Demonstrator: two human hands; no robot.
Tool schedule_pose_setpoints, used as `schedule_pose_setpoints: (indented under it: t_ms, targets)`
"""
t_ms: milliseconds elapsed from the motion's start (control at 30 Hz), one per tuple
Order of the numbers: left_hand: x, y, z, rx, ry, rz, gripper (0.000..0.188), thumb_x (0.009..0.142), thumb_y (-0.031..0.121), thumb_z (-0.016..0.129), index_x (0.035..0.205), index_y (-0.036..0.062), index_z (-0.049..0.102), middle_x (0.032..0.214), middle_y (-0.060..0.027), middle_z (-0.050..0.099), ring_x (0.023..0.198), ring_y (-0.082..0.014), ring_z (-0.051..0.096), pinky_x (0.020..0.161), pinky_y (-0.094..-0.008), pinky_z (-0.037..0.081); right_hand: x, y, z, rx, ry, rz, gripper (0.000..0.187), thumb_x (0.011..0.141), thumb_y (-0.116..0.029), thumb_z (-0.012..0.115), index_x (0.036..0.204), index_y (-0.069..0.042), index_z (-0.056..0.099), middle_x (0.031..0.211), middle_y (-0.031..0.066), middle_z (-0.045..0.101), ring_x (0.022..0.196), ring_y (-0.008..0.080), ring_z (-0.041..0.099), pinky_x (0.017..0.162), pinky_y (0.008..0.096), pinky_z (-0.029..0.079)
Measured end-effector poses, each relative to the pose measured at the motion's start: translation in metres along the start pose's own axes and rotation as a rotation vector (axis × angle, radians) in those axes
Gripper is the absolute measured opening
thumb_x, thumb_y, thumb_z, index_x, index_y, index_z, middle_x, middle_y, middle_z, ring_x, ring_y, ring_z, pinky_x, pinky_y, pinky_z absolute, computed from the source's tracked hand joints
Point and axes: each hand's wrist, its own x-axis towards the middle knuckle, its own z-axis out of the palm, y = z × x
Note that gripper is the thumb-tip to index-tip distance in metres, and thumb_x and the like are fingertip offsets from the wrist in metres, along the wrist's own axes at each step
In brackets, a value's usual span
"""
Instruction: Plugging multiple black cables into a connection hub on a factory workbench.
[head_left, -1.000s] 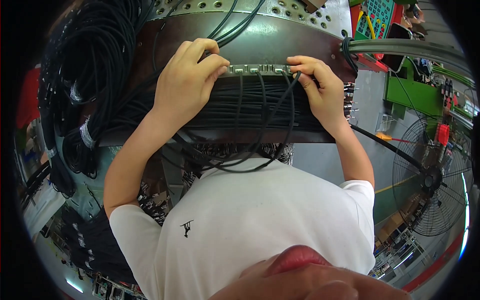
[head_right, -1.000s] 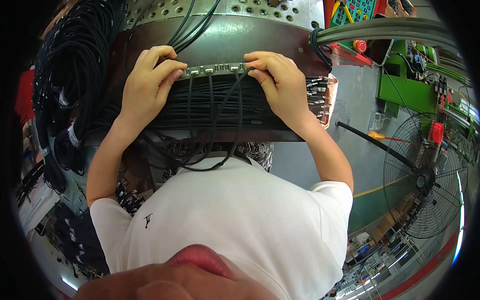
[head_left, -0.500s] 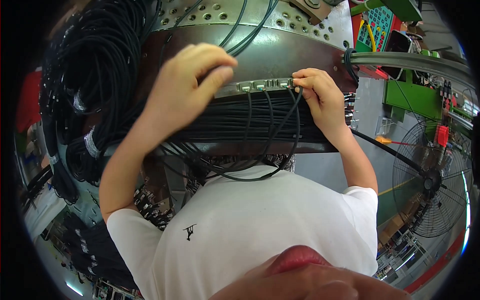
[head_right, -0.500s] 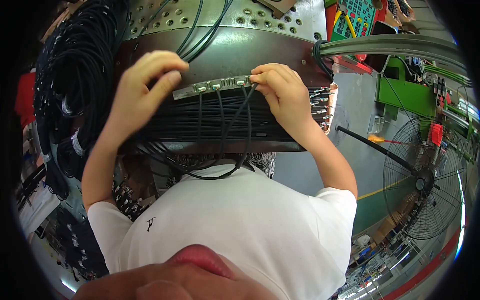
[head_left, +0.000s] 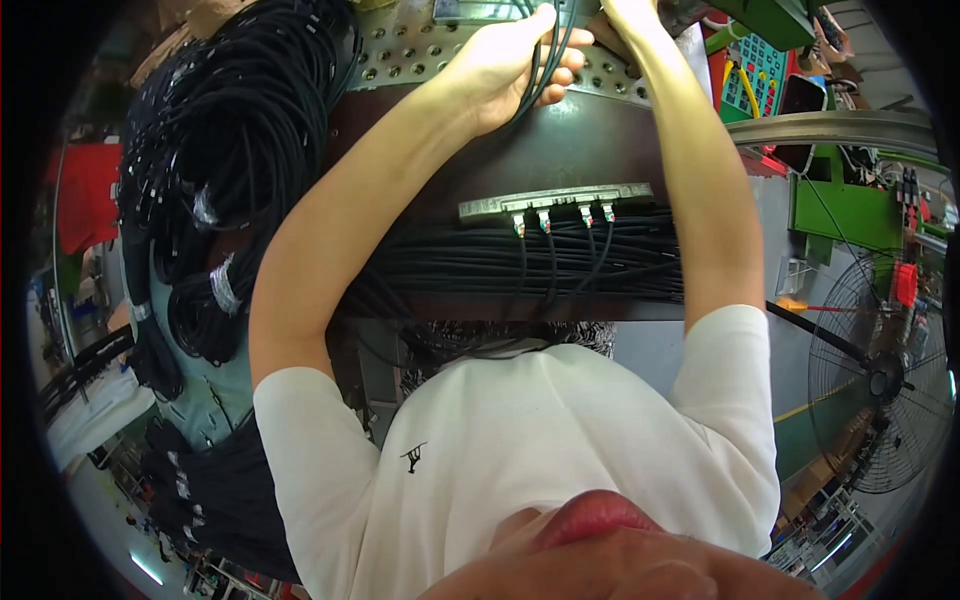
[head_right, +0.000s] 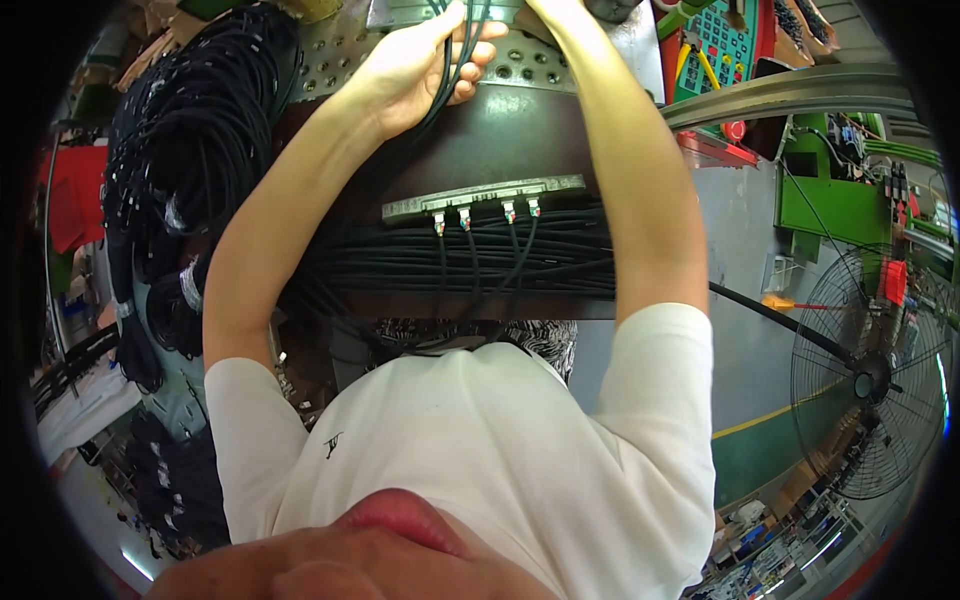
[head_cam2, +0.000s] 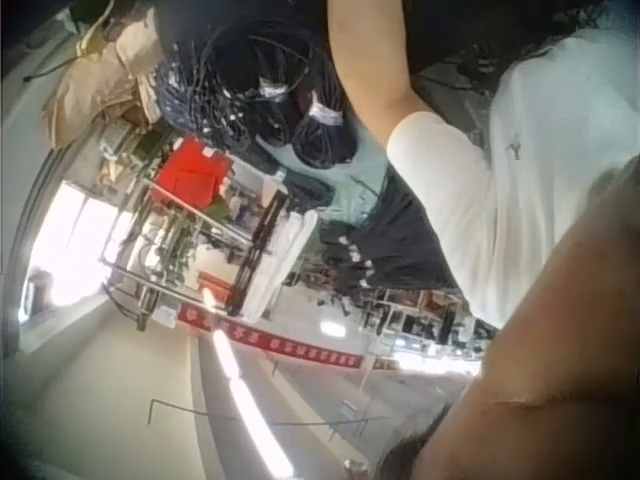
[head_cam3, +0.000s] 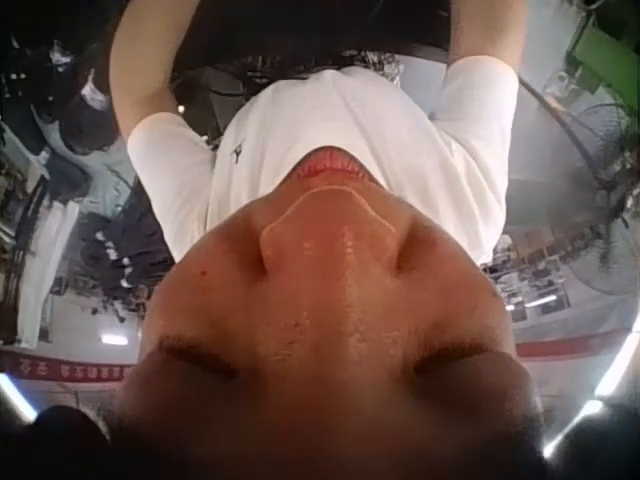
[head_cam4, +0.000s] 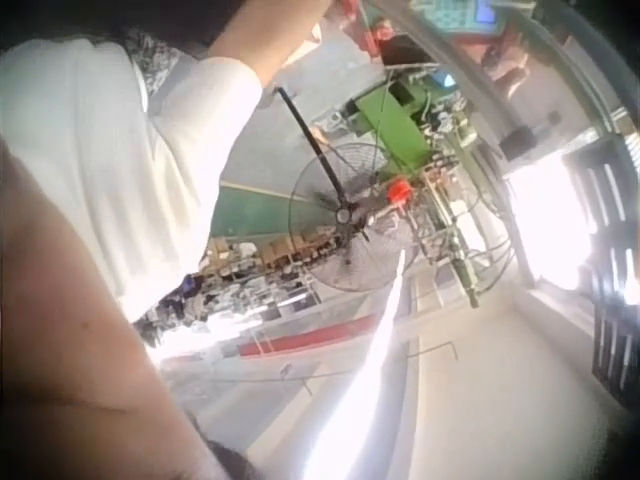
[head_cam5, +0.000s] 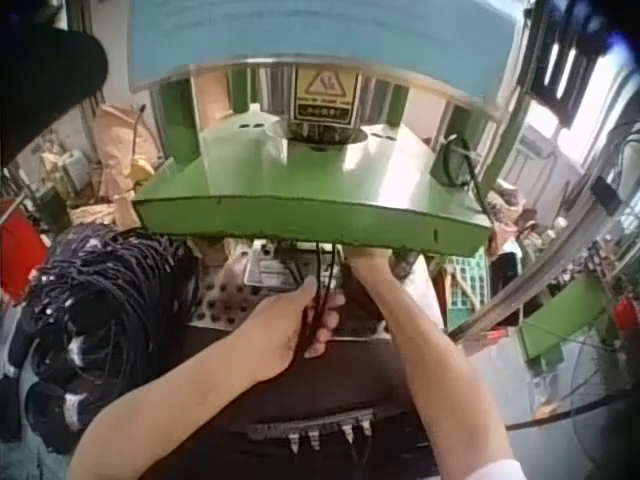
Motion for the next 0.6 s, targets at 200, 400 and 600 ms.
schedule_pose_setpoints:
  t_ms: [200, 400, 600]
  targets:
    - [-0.078, -0.003, 0.043, 0.052, 0.174, -0.081, 0.043, 0.106, 0.037, 0.035, 0.115, 0.0002, 0.056, 0.073, 0.0033, 0.047, 0.061, -0.0071, 0.042, 0.058, -0.0234, 0.041, -0.068, -0.026, -0.018, 0.327, -0.063, -0.019, 0.020, 0.088, -0.022, 0.067, 0.086, -0.002, 0.066, 0.073, 0.0116, 0.066, 0.062, 0.0223, 0.062, 0.056, 0.0344, 0.047]
    - [-0.135, -0.024, 0.036, -0.120, 0.047, -0.190, 0.029, 0.103, 0.032, 0.042, 0.079, 0.0164, 0.045, 0.056, 0.0084, 0.029, 0.044, -0.0047, 0.025, 0.041, -0.0214, 0.024, -0.097, 0.031, -0.013, 0.288, -0.486, -0.001, 0.038, 0.096, -0.036, 0.061, 0.106, 0.000, 0.068, 0.075, -0.0031, 0.061, 0.068, 0.0078, 0.053, 0.062, 0.0248, 0.043]
    - [-0.190, 0.100, -0.052, 0.518, 1.023, 0.737, 0.046, 0.106, 0.037, 0.035, 0.107, -0.0004, 0.061, 0.074, -0.0050, 0.063, 0.054, -0.0100, 0.053, 0.048, -0.0194, 0.041, -0.130, 0.021, -0.027, -0.221, -0.088, -0.741, 0.037, 0.088, -0.038, 0.066, 0.112, -0.010, 0.068, 0.086, 0.0079, 0.067, 0.075, 0.0278, 0.066, 0.068, 0.0349, 0.053]
